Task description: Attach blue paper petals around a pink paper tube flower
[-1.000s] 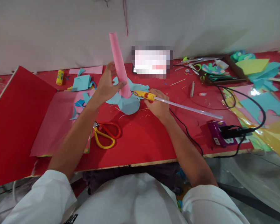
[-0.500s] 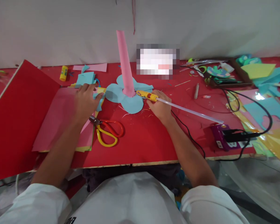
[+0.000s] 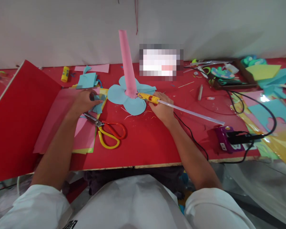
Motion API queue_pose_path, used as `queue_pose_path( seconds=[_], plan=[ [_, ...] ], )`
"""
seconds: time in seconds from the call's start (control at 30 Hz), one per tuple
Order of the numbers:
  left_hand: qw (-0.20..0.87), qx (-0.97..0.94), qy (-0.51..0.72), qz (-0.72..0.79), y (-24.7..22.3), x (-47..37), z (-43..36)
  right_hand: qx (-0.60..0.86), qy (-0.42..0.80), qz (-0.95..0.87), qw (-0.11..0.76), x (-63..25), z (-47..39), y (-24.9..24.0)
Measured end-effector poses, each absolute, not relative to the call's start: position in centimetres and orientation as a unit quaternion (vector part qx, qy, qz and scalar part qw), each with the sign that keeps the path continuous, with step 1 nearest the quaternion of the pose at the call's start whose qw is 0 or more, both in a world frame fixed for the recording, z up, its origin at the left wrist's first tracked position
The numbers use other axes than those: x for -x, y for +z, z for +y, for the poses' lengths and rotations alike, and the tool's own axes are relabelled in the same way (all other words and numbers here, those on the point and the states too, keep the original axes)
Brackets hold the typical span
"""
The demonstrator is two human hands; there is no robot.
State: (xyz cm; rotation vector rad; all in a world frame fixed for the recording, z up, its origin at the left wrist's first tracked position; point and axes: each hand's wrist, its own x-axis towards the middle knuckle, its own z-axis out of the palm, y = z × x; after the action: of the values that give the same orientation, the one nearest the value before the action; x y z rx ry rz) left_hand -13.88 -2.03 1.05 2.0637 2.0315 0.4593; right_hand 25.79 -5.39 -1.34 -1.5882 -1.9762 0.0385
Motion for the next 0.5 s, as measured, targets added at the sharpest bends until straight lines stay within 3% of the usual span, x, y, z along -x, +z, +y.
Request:
queue_pose_path(
  seconds=[0.33, 0.5],
  plan=[
    [0.033, -0.692, 0.263, 0.671, 3.7, 12.0, -3.3, 0.612, 0.008, -0.758, 0.224, -24.8, -5.5, -1.2],
    [0.064, -0.706, 0.318, 0.63, 4.4, 10.2, -4.3, 0.611, 0.004, -0.766, 0.201, -24.7, -5.5, -1.0]
  ],
)
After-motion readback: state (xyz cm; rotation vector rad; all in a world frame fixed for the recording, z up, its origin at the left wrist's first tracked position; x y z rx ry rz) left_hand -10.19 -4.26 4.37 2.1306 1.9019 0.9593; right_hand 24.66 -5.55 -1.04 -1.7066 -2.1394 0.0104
